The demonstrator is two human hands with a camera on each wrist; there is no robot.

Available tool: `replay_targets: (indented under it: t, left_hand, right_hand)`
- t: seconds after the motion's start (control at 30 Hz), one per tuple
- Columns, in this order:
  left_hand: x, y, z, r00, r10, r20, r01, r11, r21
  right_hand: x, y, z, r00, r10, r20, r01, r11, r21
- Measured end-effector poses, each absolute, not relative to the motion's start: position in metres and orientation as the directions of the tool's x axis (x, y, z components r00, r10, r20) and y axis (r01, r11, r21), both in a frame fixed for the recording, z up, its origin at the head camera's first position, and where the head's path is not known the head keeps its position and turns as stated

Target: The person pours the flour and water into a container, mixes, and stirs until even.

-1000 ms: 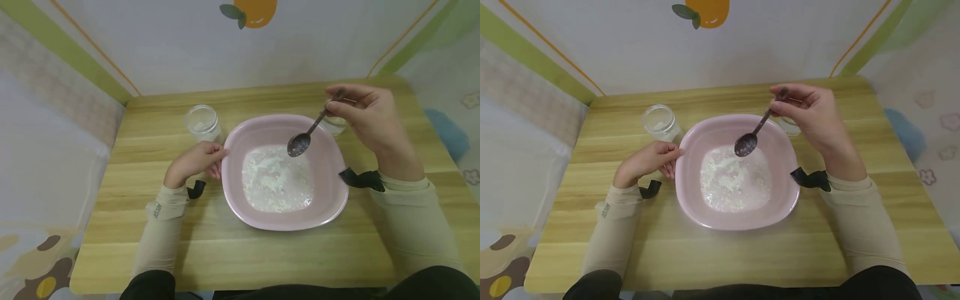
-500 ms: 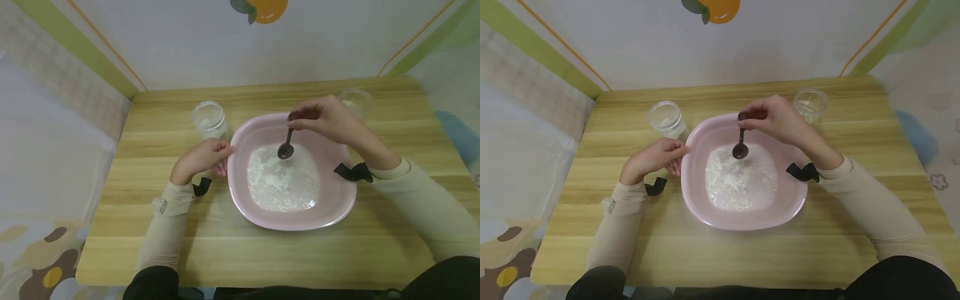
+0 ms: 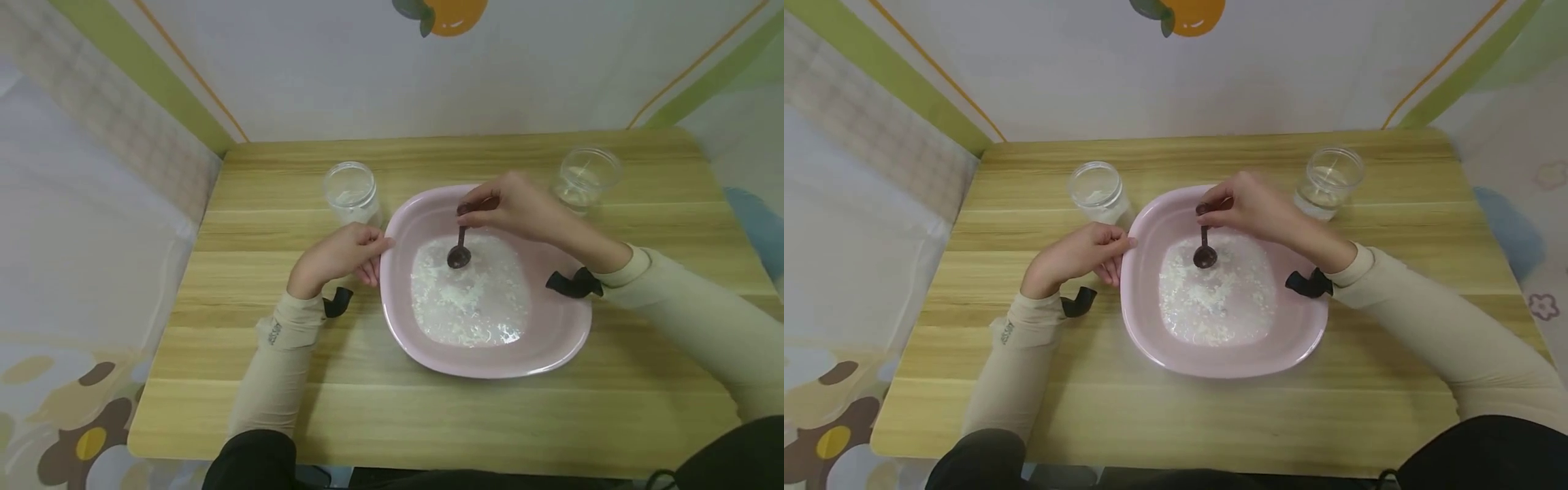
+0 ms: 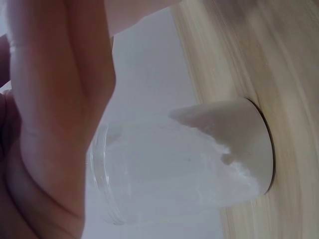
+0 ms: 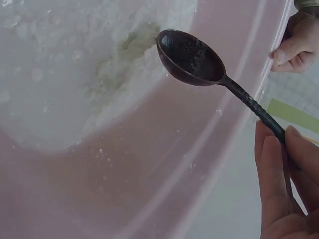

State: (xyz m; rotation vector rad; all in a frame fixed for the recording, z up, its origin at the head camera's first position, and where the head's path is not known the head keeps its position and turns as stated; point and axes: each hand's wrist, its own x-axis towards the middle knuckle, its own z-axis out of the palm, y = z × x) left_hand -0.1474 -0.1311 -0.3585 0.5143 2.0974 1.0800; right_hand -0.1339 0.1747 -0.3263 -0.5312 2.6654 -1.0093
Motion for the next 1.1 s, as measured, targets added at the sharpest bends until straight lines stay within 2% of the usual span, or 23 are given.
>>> replay_targets:
  t: [0.27,0.43,0.6,0.87,1.1]
  left_hand:
    - [-0.147,-0.127,-0.358,-0.662,0.626,-0.411,0.045,0.581,0.813]
    - [-0.147,-0.126,-0.359,-0.66,0.631,-0.408,0.046,0.576,0.816]
    - [-0.147,-0.126,-0.36,-0.659,0.63,-0.41,0.042,0.576,0.816]
    - [-0.146,-0.127,-0.357,-0.665,0.617,-0.421,0.042,0.594,0.803]
    - [-0.146,-0.125,-0.357,-0.659,0.621,-0.425,0.035,0.589,0.807]
  right_hand:
    - [-0.138,0.173,-0.339,-0.885,-0.457,-0.083,-0.282,0.671,-0.685]
    - [-0.14,0.176,-0.337,-0.885,-0.457,-0.093,-0.299,0.709,-0.639]
    - [-0.138,0.182,-0.33,-0.873,-0.461,-0.159,-0.267,0.724,-0.636]
    - [-0.133,0.175,-0.323,-0.809,-0.496,-0.316,-0.213,0.748,-0.629]
    - [-0.124,0.164,-0.327,-0.768,-0.562,-0.306,-0.231,0.689,-0.686]
